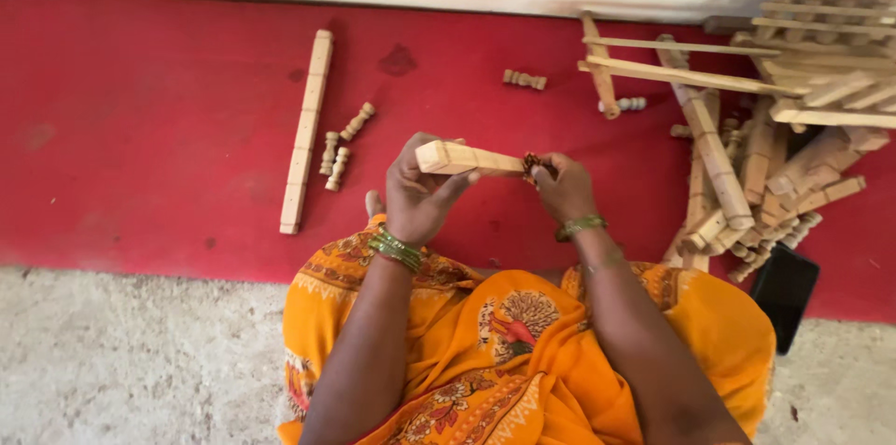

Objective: The person sits on a red floor mat holding wooden furniture parts, including long rails and turned spindle pieces. They rub each rail with an orange abrasive cloth by hand, working along its length, and set finished rails aside with other completed pieces.

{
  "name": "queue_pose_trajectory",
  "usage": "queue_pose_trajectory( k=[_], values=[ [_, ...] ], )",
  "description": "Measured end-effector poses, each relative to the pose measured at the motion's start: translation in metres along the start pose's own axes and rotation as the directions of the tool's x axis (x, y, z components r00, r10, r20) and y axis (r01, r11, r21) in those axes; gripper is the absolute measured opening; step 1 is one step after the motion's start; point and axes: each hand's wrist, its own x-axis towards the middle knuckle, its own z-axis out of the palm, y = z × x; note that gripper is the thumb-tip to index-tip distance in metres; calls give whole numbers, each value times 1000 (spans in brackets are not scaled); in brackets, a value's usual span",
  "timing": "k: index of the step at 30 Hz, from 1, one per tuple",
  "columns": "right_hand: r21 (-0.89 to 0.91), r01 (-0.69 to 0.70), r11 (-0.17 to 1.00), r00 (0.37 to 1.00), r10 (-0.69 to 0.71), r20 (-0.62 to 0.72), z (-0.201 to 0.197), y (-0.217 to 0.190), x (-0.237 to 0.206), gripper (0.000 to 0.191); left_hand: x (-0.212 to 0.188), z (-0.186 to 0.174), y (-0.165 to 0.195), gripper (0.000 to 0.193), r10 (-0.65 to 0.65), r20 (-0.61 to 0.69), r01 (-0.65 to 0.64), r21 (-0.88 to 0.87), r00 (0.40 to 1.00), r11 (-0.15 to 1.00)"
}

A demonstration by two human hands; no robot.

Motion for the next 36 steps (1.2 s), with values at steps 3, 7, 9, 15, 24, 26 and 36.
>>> queue_pose_trajectory(
  k=[3, 7, 9, 15, 24, 26, 36],
  values=[
    [352, 144, 925, 983, -175, 58, -21, -51, -25, 14, -1, 5, 3, 28, 109, 40, -112, 75, 993, 991],
    [545, 560, 625, 781, -618, -94, -42, -108, -53, 12, -5, 10, 6, 27, 166, 126, -167, -4, 978, 986],
    [388, 616, 686, 769, -631, -106, -42, -113, -60, 12, -6, 8, 7, 27, 57, 108, -57, -2, 993, 998],
    [-71, 290, 954, 955, -293, -42, -8, -31, -7, 11, -5, 2, 7, 25, 115, 84, -120, 52, 990, 991],
    [-186, 74, 980, 996, -82, -38, 8, 10, 8, 13, -3, 3, 5, 26, 111, 106, -119, 80, 988, 990],
    [-51, 106, 993, 994, -107, -21, -5, -20, -3, 13, -3, 3, 5, 26, 119, 116, -128, 68, 986, 989],
    [89, 601, 794, 798, -590, -122, -20, -84, -45, 10, -5, 4, 5, 26, 89, 116, -90, 2, 989, 996]
  ],
)
